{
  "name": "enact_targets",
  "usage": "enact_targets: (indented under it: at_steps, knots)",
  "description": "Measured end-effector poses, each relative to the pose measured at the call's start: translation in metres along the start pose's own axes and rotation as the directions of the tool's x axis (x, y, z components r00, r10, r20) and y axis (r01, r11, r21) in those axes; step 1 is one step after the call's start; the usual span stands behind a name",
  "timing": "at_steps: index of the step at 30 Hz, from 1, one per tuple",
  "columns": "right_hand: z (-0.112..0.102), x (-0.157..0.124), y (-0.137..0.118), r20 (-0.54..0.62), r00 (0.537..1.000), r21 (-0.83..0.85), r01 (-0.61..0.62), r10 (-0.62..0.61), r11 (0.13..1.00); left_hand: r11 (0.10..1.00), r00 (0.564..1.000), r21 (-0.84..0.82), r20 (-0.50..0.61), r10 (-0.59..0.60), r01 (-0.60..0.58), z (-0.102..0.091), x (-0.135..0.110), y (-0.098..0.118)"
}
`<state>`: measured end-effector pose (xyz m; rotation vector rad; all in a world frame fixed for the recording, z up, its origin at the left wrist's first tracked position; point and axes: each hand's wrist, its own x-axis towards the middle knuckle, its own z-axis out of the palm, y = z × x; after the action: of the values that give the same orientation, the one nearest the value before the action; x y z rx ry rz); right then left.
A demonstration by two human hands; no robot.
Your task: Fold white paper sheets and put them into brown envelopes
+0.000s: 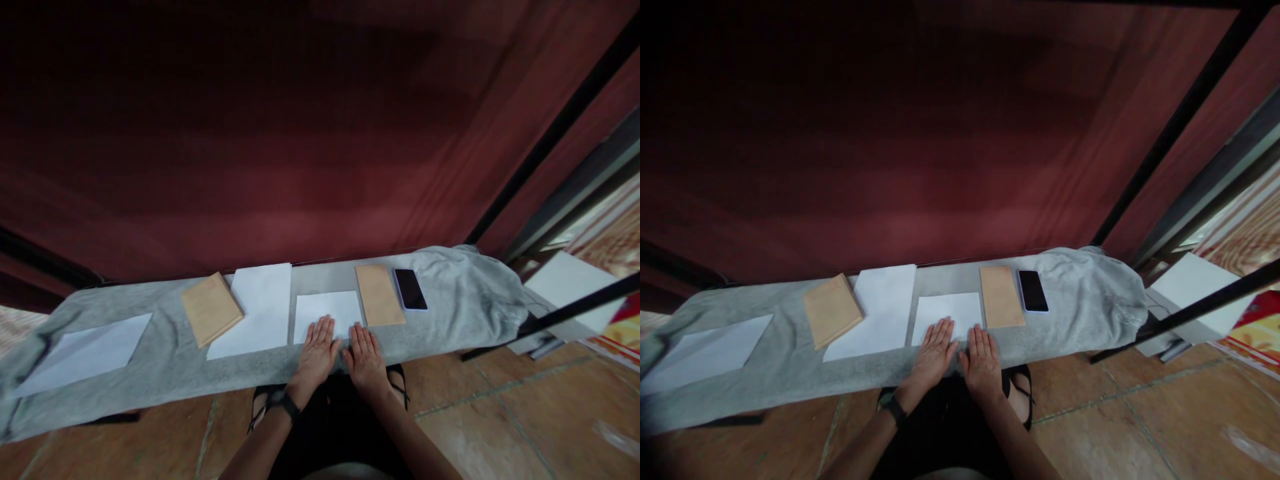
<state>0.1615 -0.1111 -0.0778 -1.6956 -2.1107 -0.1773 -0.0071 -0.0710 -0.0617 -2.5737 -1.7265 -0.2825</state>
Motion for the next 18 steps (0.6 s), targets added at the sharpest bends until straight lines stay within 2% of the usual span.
enact_targets:
  at_steps: [4,9,18]
  knots:
    - [0.000,0.002,-0.001,0.011,1.000,-0.002,0.008,-0.008,1.000,1.000,0.999,-0.024,0.037,0.011,-0.010,0.006,0.033,0.010]
    - [-0.003,0.003,-0.001,0.019,1.000,-0.010,0.000,0.000,1.000,0.999,0.998,-0.044,0.056,-0.020,0.023,0.009,0.066,0.011]
    - [-0.001,0.001,-0.001,-0.058,0.998,0.015,0.021,-0.020,1.000,0.996,0.988,-0.093,0.153,-0.004,0.018,0.012,0.101,0.019]
